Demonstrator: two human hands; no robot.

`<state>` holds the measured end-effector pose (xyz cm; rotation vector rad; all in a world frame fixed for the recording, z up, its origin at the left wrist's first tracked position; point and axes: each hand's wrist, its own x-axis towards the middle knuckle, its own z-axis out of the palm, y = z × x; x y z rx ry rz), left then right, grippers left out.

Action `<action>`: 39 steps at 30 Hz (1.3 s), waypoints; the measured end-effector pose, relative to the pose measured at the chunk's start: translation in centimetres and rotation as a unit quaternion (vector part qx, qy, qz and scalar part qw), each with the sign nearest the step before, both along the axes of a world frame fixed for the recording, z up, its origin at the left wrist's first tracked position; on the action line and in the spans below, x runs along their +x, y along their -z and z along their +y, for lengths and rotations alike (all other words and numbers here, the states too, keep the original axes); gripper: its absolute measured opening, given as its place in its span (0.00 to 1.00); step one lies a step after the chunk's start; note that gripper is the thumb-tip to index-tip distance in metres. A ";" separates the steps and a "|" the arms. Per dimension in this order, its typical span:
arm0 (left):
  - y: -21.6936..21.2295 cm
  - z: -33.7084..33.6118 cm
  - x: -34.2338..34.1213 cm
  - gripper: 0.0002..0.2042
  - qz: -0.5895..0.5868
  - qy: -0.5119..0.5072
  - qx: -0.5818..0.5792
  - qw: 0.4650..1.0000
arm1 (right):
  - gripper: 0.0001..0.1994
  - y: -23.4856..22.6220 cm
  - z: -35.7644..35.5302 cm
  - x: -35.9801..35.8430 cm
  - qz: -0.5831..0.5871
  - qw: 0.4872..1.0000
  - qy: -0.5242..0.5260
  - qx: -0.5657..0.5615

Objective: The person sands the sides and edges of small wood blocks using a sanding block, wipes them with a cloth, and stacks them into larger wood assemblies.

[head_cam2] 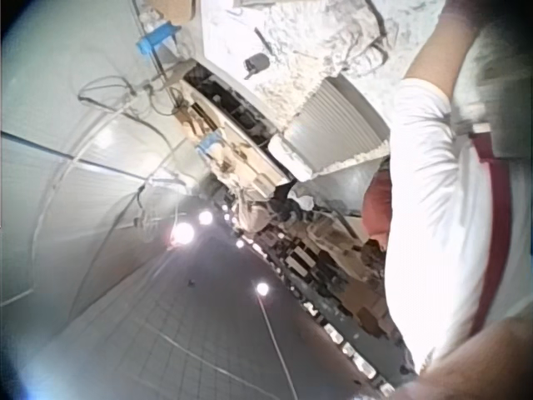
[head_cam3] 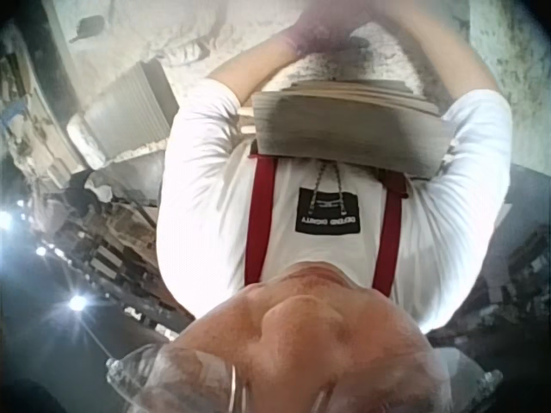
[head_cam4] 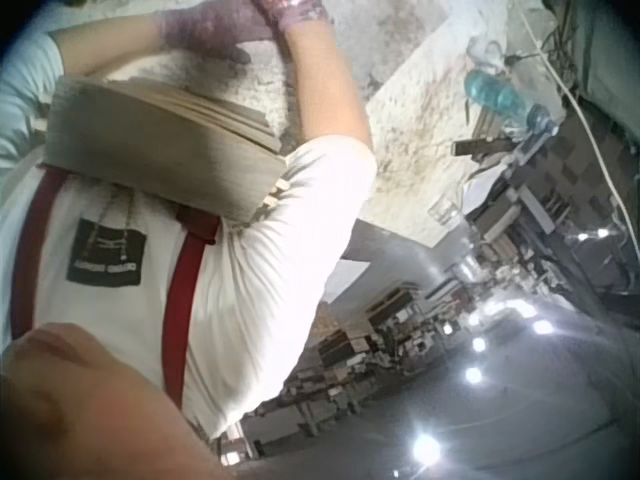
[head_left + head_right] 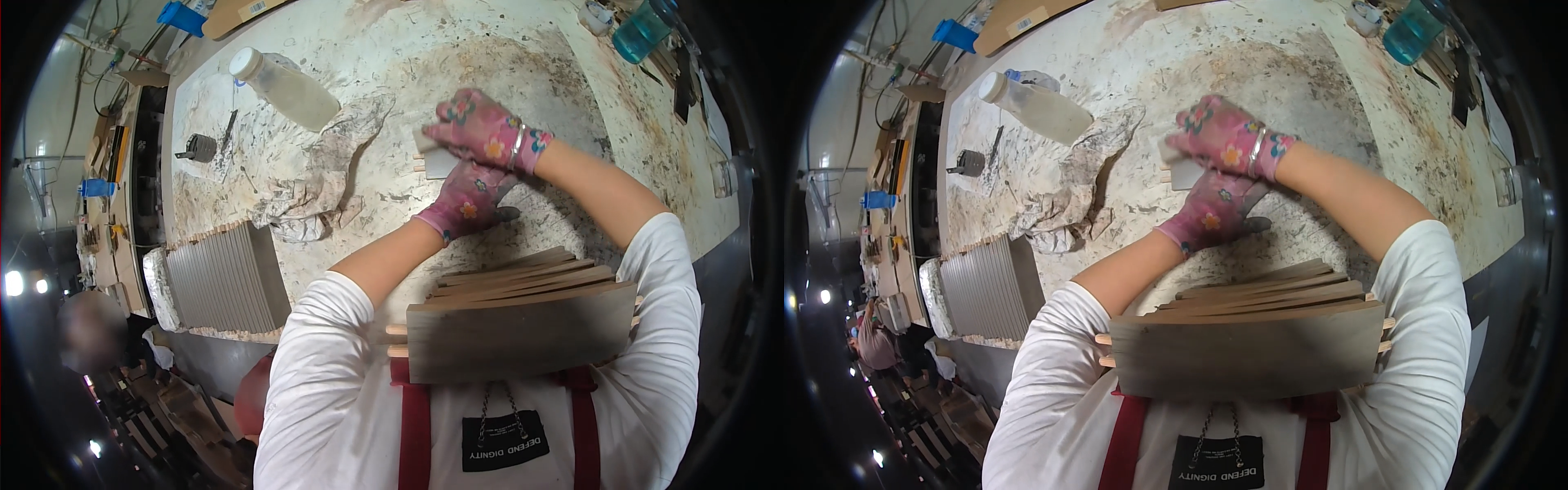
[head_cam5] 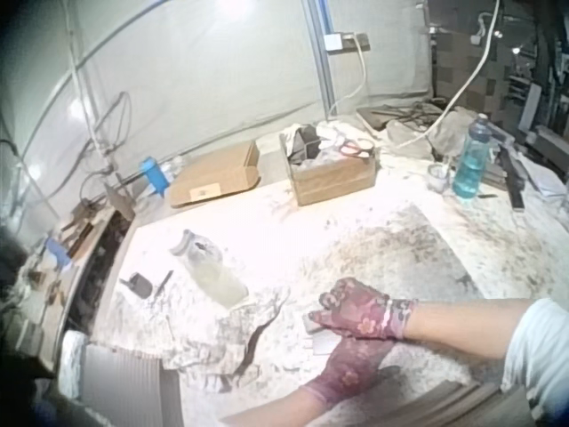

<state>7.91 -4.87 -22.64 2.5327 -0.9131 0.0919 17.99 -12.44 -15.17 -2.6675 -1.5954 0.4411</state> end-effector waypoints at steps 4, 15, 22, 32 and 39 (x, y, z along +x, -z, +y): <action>-0.5 -0.7 0.3 0.34 -0.074 -0.001 0.025 0.997 | 0.17 2.4 -3.4 3.6 -0.107 0.983 0.061 0.139; -3.8 0.8 6.8 0.21 0.085 -0.037 -0.076 0.993 | 0.15 9.1 -17.2 -2.8 0.427 0.291 0.520 0.680; -3.8 -1.6 5.7 0.30 0.072 -0.051 -0.047 0.995 | 0.21 7.2 -16.2 -4.7 0.325 0.482 0.501 0.641; -3.6 3.5 6.7 0.09 0.259 -0.093 -0.056 0.960 | 0.22 7.4 -15.9 -4.8 0.350 0.436 0.492 0.667; -2.8 0.9 10.5 0.06 0.392 -0.087 -0.065 0.914 | 0.17 8.5 -15.5 -4.6 0.425 0.390 0.495 0.650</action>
